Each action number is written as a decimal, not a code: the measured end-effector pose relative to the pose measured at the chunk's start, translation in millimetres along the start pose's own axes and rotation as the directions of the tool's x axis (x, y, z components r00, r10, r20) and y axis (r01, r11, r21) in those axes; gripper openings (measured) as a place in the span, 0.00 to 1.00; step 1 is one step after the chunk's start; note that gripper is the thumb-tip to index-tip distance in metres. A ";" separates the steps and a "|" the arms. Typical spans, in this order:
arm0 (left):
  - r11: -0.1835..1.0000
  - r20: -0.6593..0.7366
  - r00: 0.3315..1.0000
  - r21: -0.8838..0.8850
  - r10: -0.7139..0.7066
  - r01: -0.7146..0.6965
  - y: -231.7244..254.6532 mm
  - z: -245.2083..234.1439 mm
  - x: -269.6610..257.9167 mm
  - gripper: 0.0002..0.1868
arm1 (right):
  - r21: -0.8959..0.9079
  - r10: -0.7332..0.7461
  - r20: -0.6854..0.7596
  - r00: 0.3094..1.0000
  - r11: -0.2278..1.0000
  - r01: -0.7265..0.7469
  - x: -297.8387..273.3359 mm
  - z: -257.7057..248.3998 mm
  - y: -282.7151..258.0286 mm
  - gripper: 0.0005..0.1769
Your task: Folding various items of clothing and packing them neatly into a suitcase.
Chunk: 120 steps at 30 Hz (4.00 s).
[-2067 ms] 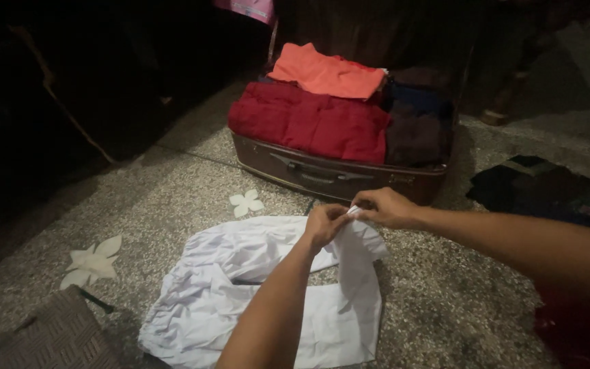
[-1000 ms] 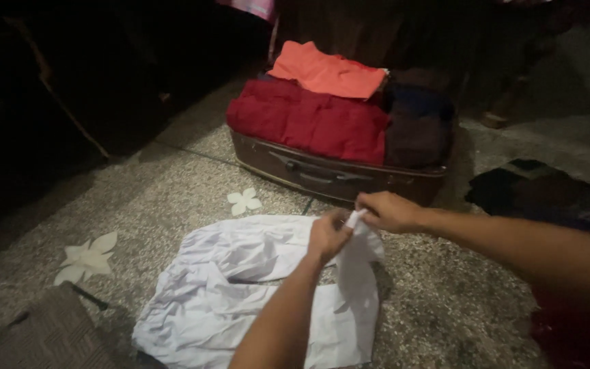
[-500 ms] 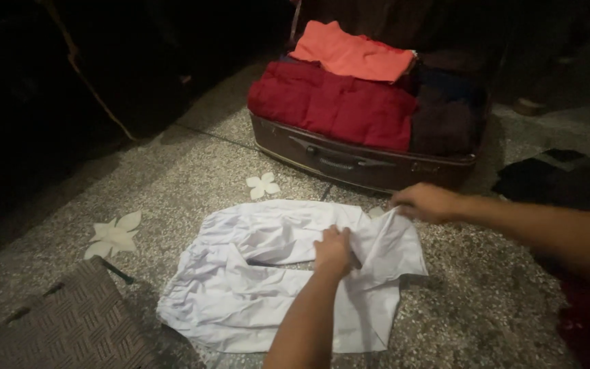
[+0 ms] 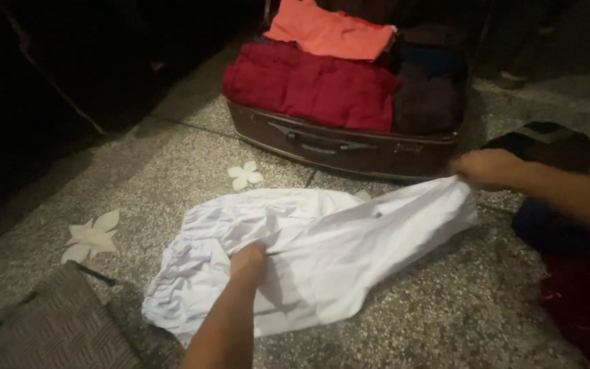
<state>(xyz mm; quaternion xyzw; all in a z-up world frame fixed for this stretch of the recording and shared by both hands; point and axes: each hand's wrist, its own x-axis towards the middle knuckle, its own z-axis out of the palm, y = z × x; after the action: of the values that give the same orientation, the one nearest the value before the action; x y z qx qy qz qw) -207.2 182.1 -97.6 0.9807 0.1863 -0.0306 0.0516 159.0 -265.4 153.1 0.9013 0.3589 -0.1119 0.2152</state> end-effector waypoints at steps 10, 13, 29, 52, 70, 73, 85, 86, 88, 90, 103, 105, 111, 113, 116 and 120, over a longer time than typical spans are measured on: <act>0.961 0.031 0.970 0.145 -0.242 0.235 14.0 -91.4 -4.0 0.10 | -0.074 0.060 -0.028 0.998 0.995 -0.062 -13.4 25.4 48.2 0.17; 0.944 0.041 0.953 0.156 -0.299 0.290 9.8 -98.6 -4.0 0.12 | -0.022 0.100 -0.022 0.995 0.995 -0.101 -13.3 24.3 55.3 0.18; 0.683 -0.257 0.647 -0.438 -0.718 0.585 -91.0 -116.5 8.1 0.18 | -0.079 0.360 0.037 0.932 0.931 -0.356 24.5 26.2 88.8 0.20; -0.173 0.216 0.721 -0.976 -0.659 0.134 -151.5 -414.4 43.1 0.09 | 0.730 0.466 -0.603 0.647 0.649 0.213 8.5 -151.5 16.0 0.20; 0.666 -0.650 0.192 -0.638 -0.735 0.386 -252.3 -364.7 4.3 0.10 | 0.322 0.070 -0.817 0.573 0.879 0.352 16.6 -198.3 -64.2 0.21; 0.654 -0.645 0.122 -0.723 -0.754 0.222 -257.2 -368.5 18.9 0.11 | 0.302 0.006 -0.798 0.602 0.869 0.392 10.3 -209.6 -74.4 0.15; 0.409 -0.347 0.220 -0.813 -0.912 0.414 -255.0 -361.9 21.0 0.16 | 0.735 0.023 -0.186 0.982 0.667 0.123 68.9 -144.9 -15.7 0.21; 0.390 -0.315 0.238 -0.822 -0.919 0.415 -256.0 -365.4 23.0 0.16 | 0.785 0.087 -0.176 0.981 0.613 0.086 57.0 -149.3 -27.9 0.20; 0.371 -0.278 0.267 -0.828 -0.923 0.420 -254.8 -360.9 24.2 0.15 | 0.832 0.156 -0.151 0.976 0.553 0.040 57.0 -140.9 -33.1 0.19; 0.370 -0.262 0.305 -0.844 -0.916 0.387 -256.8 -357.8 26.9 0.14 | 0.931 0.015 -0.143 0.990 0.340 0.129 84.3 -128.2 -19.6 0.18; 0.381 -0.297 0.299 -0.880 -0.907 0.283 -241.6 -362.8 34.2 0.20 | 0.785 0.073 -0.241 0.968 0.602 0.149 -2.2 -160.0 -84.8 0.16; 0.368 -0.267 0.315 -0.872 -0.911 0.323 -240.3 -367.3 33.6 0.17 | 0.791 0.017 -0.327 0.945 0.553 0.264 7.4 -152.6 -80.1 0.15; 0.336 -0.237 0.290 -0.868 -0.927 0.366 -244.3 -358.9 0.5 0.10 | 0.834 -0.007 -0.286 0.958 0.490 0.253 4.6 -156.6 -71.9 0.16; 0.340 -0.243 0.296 -0.877 -0.924 0.341 -253.2 -353.9 -3.6 0.09 | 0.807 0.009 -0.296 0.955 0.537 0.245 -1.0 -167.2 -74.4 0.16; 0.351 -0.256 0.326 -0.895 -0.910 0.275 -262.3 -348.8 0.8 0.08 | 0.761 0.098 -0.348 0.932 0.610 0.220 0.6 -177.1 -71.9 0.17; 0.415 -0.417 0.297 -0.907 -0.859 -0.073 -279.8 -348.1 27.0 0.08 | 0.662 0.268 -0.574 0.774 0.708 0.246 3.5 -195.0 -69.8 0.20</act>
<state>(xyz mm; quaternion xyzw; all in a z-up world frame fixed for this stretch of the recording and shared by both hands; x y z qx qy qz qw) -271.0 490.0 220.8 0.5904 0.4536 0.5530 0.3739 122.2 -126.6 302.4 0.8980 0.3327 0.0710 -0.2791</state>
